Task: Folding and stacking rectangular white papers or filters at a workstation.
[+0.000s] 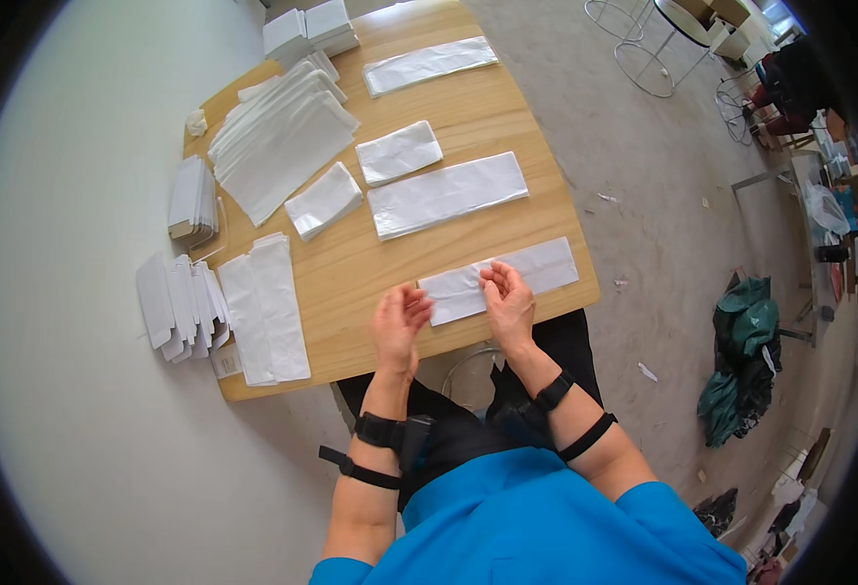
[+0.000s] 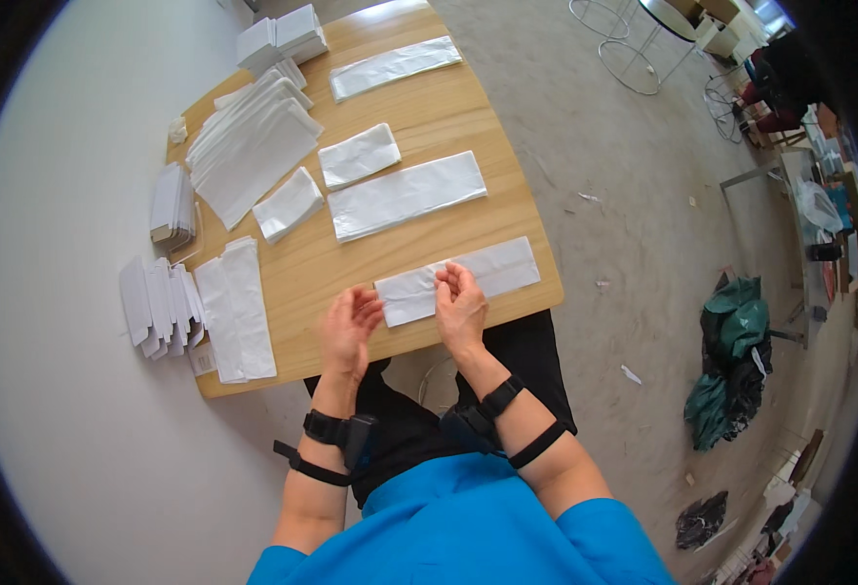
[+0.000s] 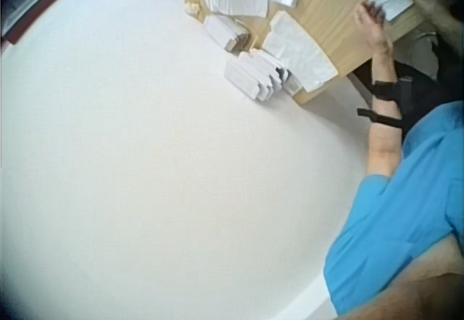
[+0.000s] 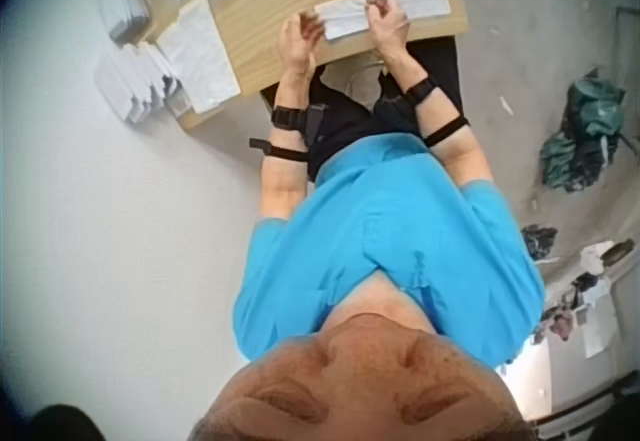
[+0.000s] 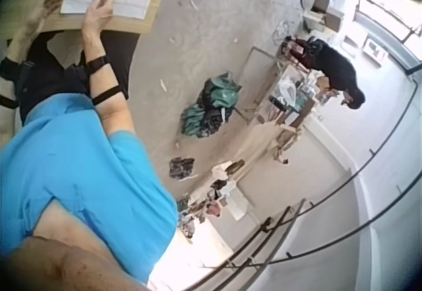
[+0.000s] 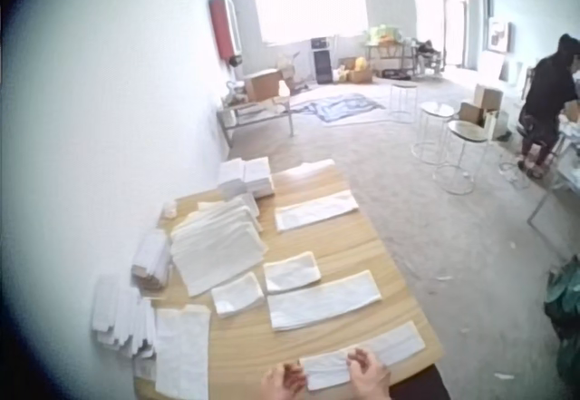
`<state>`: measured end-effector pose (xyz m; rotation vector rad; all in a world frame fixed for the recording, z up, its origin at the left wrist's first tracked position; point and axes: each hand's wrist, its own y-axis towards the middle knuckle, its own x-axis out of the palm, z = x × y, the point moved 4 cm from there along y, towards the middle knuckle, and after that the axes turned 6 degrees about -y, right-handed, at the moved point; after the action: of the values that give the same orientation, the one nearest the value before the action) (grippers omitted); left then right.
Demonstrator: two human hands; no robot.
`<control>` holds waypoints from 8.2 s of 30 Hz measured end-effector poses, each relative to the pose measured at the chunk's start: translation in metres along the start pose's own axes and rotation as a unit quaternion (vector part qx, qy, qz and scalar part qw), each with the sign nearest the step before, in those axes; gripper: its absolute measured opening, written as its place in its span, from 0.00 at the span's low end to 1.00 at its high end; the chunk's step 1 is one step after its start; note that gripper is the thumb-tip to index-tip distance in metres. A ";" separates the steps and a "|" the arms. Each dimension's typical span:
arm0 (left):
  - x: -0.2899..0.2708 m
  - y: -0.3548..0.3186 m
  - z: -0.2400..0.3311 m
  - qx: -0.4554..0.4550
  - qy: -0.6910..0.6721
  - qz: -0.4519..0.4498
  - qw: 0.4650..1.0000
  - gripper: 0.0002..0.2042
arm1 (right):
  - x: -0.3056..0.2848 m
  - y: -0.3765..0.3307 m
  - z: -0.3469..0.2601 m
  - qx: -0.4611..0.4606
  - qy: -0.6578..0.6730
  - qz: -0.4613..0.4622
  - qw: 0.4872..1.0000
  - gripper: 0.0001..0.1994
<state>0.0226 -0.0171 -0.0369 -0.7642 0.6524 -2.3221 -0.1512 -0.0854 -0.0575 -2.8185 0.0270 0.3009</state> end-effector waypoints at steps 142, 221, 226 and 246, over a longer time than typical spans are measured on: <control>0.062 -0.012 -0.024 0.307 0.436 -0.086 0.842 0.04 | -0.021 0.018 -0.020 -0.048 -0.335 0.063 0.939 0.13; 0.046 0.012 -0.030 0.139 0.376 -0.171 0.900 0.12 | -0.033 -0.004 -0.019 -0.096 -0.244 -0.036 0.964 0.09; 0.049 0.011 -0.027 0.123 0.373 -0.173 0.903 0.11 | -0.047 -0.006 -0.007 -0.007 -0.165 -0.096 0.982 0.13; 0.053 0.001 -0.028 0.187 0.410 -0.216 0.866 0.14 | -0.040 -0.016 0.000 0.038 -0.223 -0.084 0.971 0.14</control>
<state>-0.0296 -0.0458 -0.0385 0.3459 0.3424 -3.0543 -0.1897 -0.0711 -0.0441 -2.5917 -0.2911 0.8606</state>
